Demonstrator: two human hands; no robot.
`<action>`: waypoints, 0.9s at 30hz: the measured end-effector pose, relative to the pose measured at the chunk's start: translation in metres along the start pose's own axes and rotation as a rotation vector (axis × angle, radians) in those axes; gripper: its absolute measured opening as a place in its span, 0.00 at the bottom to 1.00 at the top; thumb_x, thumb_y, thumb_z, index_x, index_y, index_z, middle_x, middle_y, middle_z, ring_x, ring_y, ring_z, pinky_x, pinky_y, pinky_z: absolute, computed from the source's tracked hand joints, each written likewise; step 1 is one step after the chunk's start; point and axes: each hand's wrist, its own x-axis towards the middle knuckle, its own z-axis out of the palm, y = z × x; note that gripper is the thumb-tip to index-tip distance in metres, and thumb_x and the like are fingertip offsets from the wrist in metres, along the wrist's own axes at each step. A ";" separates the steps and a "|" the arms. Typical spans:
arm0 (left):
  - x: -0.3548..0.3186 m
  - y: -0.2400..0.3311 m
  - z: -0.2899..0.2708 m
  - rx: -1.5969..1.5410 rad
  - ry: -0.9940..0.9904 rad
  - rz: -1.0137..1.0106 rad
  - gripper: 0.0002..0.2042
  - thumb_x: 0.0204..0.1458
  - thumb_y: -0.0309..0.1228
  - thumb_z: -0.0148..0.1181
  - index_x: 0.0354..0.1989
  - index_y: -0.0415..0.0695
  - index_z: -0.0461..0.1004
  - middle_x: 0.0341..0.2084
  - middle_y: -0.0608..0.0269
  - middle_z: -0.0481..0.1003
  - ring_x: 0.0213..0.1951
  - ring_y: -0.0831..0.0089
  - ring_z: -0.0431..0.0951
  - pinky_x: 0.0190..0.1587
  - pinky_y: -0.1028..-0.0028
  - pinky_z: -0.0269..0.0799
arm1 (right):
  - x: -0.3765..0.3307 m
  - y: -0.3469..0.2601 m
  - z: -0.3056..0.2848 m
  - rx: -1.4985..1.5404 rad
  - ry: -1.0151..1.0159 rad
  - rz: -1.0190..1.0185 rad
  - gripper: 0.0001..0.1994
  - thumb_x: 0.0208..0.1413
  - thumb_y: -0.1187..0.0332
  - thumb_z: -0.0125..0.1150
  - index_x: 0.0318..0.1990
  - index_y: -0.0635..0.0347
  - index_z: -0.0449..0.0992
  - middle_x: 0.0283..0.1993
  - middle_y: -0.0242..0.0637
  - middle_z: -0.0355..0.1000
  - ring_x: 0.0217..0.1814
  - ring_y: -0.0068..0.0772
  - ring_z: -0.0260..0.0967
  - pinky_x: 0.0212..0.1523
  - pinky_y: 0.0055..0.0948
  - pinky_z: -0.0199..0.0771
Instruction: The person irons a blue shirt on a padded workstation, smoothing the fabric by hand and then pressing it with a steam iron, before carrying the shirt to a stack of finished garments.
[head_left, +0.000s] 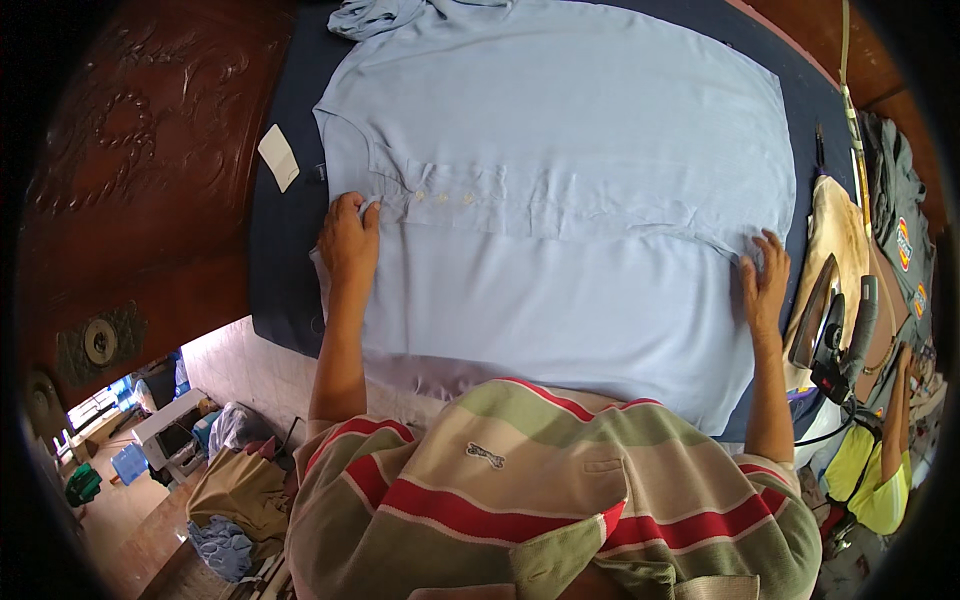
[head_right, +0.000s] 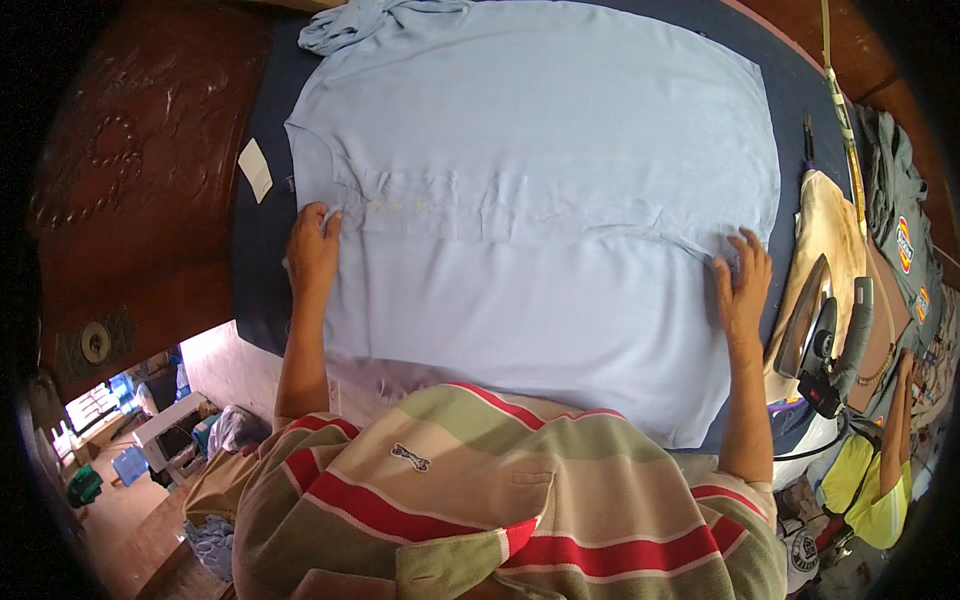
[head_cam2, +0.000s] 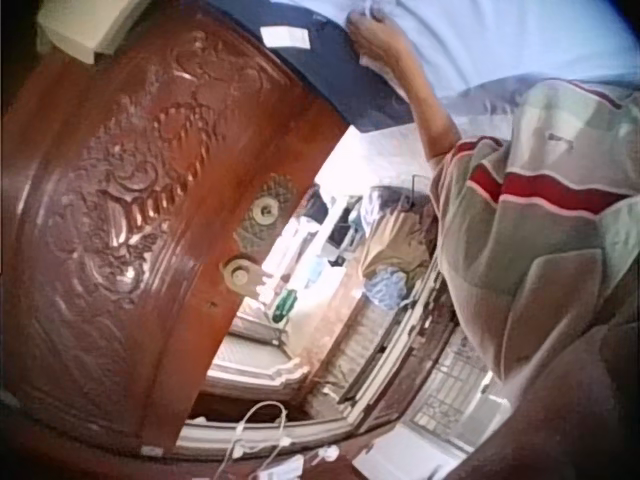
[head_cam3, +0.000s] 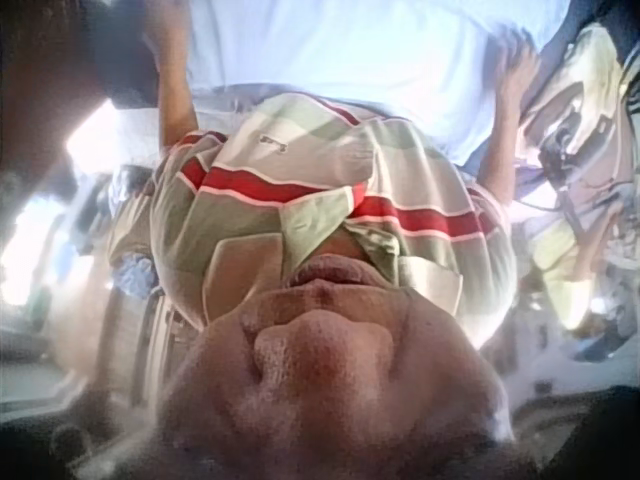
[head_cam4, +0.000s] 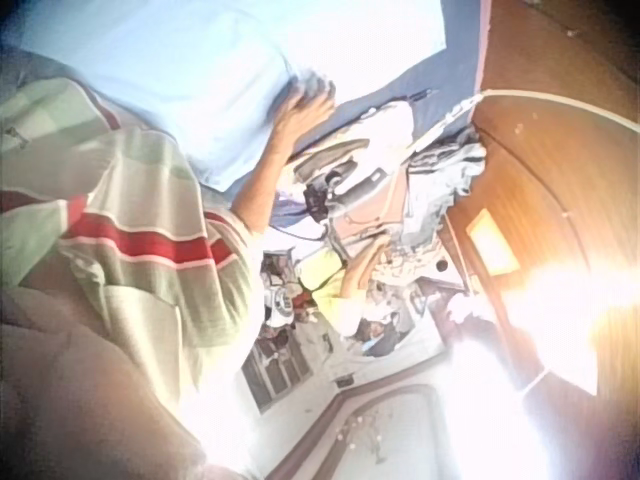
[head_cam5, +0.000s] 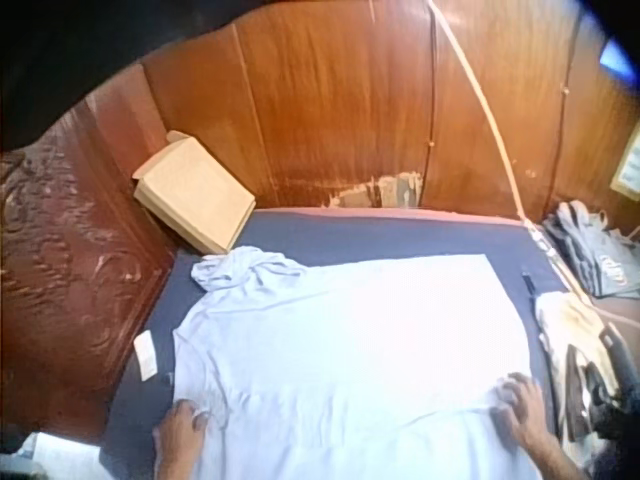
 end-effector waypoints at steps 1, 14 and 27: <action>0.001 -0.002 0.003 0.015 -0.023 -0.037 0.14 0.51 0.38 0.54 0.42 0.42 0.70 0.39 0.55 0.73 0.43 0.57 0.72 0.44 0.62 0.66 | -0.009 -0.003 0.001 -0.014 -0.002 0.022 0.15 0.53 0.64 0.55 0.47 0.57 0.69 0.56 0.42 0.62 0.59 0.47 0.56 0.59 0.40 0.52; -0.003 -0.038 -0.005 0.101 0.282 -0.112 0.17 0.52 0.44 0.53 0.47 0.50 0.70 0.49 0.61 0.70 0.50 0.63 0.68 0.52 0.56 0.57 | -0.029 0.004 0.008 -0.006 0.106 -0.054 0.12 0.50 0.71 0.56 0.44 0.59 0.70 0.52 0.40 0.65 0.54 0.45 0.59 0.55 0.38 0.57; -0.019 -0.055 -0.019 0.404 0.289 -0.283 0.13 0.47 0.32 0.53 0.43 0.50 0.68 0.42 0.62 0.70 0.44 0.60 0.72 0.43 0.60 0.66 | -0.032 0.001 0.009 -0.032 0.097 -0.049 0.14 0.51 0.67 0.56 0.45 0.60 0.69 0.53 0.41 0.64 0.55 0.45 0.58 0.57 0.39 0.55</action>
